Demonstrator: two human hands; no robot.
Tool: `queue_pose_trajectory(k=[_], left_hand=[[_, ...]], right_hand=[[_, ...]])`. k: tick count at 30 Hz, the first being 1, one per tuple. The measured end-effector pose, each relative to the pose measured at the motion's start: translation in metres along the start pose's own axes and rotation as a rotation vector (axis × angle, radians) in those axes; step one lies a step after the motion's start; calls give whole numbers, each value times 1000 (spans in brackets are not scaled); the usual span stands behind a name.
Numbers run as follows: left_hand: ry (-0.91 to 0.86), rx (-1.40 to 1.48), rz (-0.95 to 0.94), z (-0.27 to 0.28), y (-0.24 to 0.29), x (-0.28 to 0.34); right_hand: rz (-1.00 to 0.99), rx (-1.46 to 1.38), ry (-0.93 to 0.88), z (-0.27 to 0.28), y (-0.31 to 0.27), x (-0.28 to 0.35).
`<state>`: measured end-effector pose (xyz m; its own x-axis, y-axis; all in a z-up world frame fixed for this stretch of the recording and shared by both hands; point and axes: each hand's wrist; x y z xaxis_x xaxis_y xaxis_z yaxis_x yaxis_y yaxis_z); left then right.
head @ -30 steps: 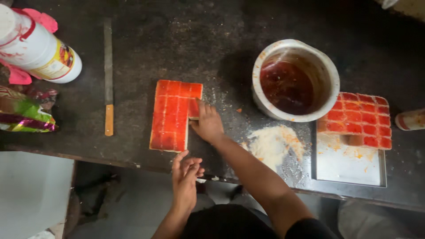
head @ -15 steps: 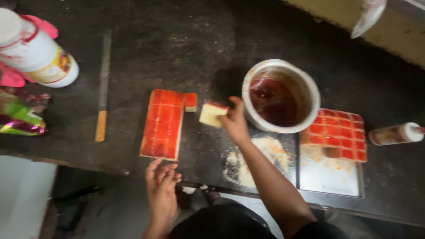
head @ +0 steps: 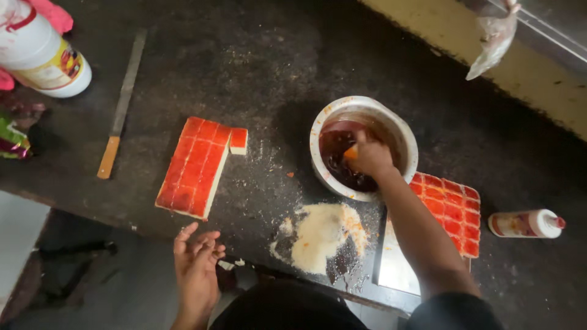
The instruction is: The person dips small squares of cake into a bowl of liquid and then coats them in white powder.
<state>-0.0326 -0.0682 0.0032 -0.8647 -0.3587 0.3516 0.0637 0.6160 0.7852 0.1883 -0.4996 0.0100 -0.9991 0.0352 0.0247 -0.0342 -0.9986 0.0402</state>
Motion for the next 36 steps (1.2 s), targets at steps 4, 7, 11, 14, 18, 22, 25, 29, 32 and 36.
queue_pose_trajectory(k=[4, 7, 11, 14, 18, 22, 25, 29, 32, 36], left_hand=[[29, -34, -30, -13, -3, 7], [32, -44, -13, -16, -4, 15], [29, -68, -9, -19, 3, 14], [7, -66, -6, -21, 8, 11], [-49, -65, -59, -25, 17, 8], [-42, -39, -67, -22, 24, 2], [-31, -39, -42, -19, 24, -2], [-47, -43, -24, -20, 21, -8], [-51, -34, -38, -18, 23, -14], [-22, -38, -36, -15, 25, -19]], right_hand=[[80, 85, -256, -27, -2, -19], [-97, -369, -324, -29, 25, -39], [-43, -188, -200, -1, 23, -21], [2, -31, -279, 1, -4, -13], [-65, -276, -232, -29, 13, -31], [-215, -308, -124, -33, 40, -40], [123, -6, 63, -33, 24, -38], [298, 22, 141, -18, -10, -28], [-159, -286, -352, 13, -11, -27], [-229, -220, -161, 25, -3, -32]])
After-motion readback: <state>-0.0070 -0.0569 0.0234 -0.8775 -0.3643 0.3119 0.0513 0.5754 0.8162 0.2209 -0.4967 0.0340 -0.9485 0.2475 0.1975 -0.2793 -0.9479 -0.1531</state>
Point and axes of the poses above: each hand's wrist, its own x-axis away from the middle knuckle, its own z-axis out of the back of the hand, y = z × x, and after that the axes turned 9 degrees about y, right-handed
